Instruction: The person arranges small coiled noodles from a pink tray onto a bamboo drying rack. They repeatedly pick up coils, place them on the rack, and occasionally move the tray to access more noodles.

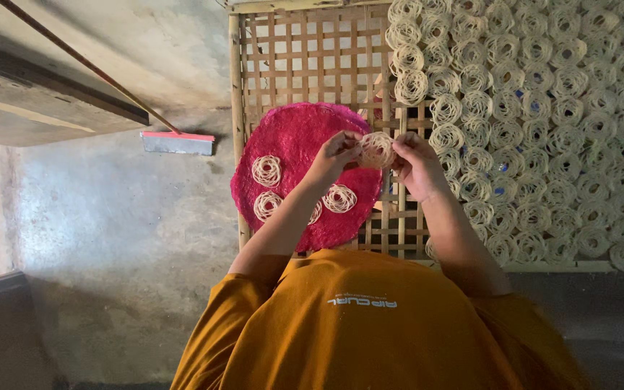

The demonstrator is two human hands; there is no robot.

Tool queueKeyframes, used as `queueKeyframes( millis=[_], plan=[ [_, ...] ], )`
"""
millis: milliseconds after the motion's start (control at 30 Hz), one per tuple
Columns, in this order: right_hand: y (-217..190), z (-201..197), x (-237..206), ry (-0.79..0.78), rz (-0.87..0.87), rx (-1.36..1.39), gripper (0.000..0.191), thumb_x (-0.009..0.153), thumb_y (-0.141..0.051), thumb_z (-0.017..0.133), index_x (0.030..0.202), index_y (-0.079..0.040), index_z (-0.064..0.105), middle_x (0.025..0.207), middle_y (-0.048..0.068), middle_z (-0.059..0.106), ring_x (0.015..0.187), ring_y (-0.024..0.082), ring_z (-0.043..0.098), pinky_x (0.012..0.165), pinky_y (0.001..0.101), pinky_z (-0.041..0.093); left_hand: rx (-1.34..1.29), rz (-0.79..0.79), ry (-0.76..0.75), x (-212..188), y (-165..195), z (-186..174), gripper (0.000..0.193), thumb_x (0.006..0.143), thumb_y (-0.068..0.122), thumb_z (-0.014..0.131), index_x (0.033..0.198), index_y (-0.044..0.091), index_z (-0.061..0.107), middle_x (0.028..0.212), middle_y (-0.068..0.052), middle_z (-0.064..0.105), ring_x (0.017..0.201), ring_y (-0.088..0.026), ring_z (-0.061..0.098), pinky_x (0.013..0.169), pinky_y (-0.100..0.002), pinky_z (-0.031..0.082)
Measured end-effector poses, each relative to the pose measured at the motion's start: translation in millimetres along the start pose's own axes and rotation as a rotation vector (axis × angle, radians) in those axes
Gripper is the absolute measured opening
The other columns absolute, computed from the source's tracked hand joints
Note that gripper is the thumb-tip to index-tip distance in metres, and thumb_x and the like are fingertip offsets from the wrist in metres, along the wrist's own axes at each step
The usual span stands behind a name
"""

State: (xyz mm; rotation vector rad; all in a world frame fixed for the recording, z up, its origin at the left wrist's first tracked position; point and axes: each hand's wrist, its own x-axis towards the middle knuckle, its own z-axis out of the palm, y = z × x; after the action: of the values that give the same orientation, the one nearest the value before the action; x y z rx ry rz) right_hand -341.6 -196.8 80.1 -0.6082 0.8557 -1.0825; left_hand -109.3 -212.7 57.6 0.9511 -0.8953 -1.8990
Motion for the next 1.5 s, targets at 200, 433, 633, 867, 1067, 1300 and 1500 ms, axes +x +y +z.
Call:
queueKeyframes(
  millis=[200,433,633,867,1067,1300,1500],
  plan=[
    [0.8,-12.5,6.0,0.076,0.232,-0.070,0.046,0.083,-0.041,0.079,0.111,-0.007,0.068,0.098,0.006,0.070,0.083,0.013,0.066,0.069,0.0270,0.057,0.075,0.028,-0.064,1.0,-7.1,3.0,0.023,0.103,0.005,0.055,0.126,0.002,0.057,0.118,-0.014,0.065,0.110,-0.026,0.068,0.098,-0.039,0.064],
    [4.4,-29.6,6.4,0.039,0.237,-0.205,0.036,0.087,-0.031,0.078,0.111,-0.007,0.066,0.096,0.005,0.068,0.072,0.011,0.059,0.057,0.0253,0.053,0.363,-0.085,0.010,-1.2,-19.1,4.7,0.039,0.101,0.013,0.058,0.139,0.005,0.052,0.127,-0.013,0.065,0.117,-0.025,0.065,0.101,-0.040,0.058],
    [-27.2,-60.9,38.7,0.418,0.072,-0.489,0.018,0.098,-0.022,0.071,0.105,-0.007,0.065,0.093,0.004,0.069,0.071,0.010,0.061,0.063,0.0230,0.055,0.487,-0.037,0.117,-0.4,-62.0,-15.4,0.039,0.102,0.013,0.063,0.139,0.003,0.056,0.127,-0.012,0.066,0.118,-0.022,0.063,0.106,-0.035,0.053],
    [-28.7,-80.3,94.4,0.287,-0.057,-0.433,0.009,0.102,-0.017,0.067,0.105,-0.011,0.061,0.089,0.001,0.066,0.072,0.010,0.062,0.062,0.0256,0.052,0.273,-0.046,0.167,-14.0,-89.2,-36.5,0.039,0.100,0.015,0.063,0.136,0.002,0.057,0.126,-0.010,0.066,0.118,-0.020,0.063,0.100,-0.034,0.054],
    [-23.4,-85.5,99.9,0.369,-0.535,-1.350,0.015,0.098,-0.011,0.075,0.099,-0.004,0.062,0.088,0.008,0.068,0.078,0.022,0.067,0.070,0.0385,0.055,0.420,-0.081,0.213,-23.1,-88.5,-44.8,0.037,0.101,0.017,0.063,0.136,0.004,0.059,0.121,-0.010,0.068,0.112,-0.021,0.064,0.096,-0.034,0.055],
    [-26.2,-87.3,95.6,0.424,-0.621,-1.502,0.018,0.090,-0.005,0.080,0.095,-0.004,0.062,0.086,0.012,0.069,0.080,0.030,0.068,0.073,0.0424,0.054,0.498,-0.038,0.268,-21.1,-93.9,-39.6,0.034,0.099,0.014,0.066,0.131,0.004,0.062,0.116,-0.010,0.070,0.106,-0.021,0.066,0.090,-0.033,0.055],
    [-25.8,-87.3,91.3,0.460,-0.494,-1.589,0.029,0.089,-0.008,0.084,0.105,-0.003,0.059,0.089,0.012,0.067,0.076,0.029,0.067,0.066,0.0415,0.053,0.950,-0.127,0.231,-39.1,-53.2,-20.5,0.033,0.101,0.017,0.061,0.134,0.010,0.059,0.122,-0.006,0.067,0.106,-0.019,0.068,0.092,-0.033,0.060]
  ],
)
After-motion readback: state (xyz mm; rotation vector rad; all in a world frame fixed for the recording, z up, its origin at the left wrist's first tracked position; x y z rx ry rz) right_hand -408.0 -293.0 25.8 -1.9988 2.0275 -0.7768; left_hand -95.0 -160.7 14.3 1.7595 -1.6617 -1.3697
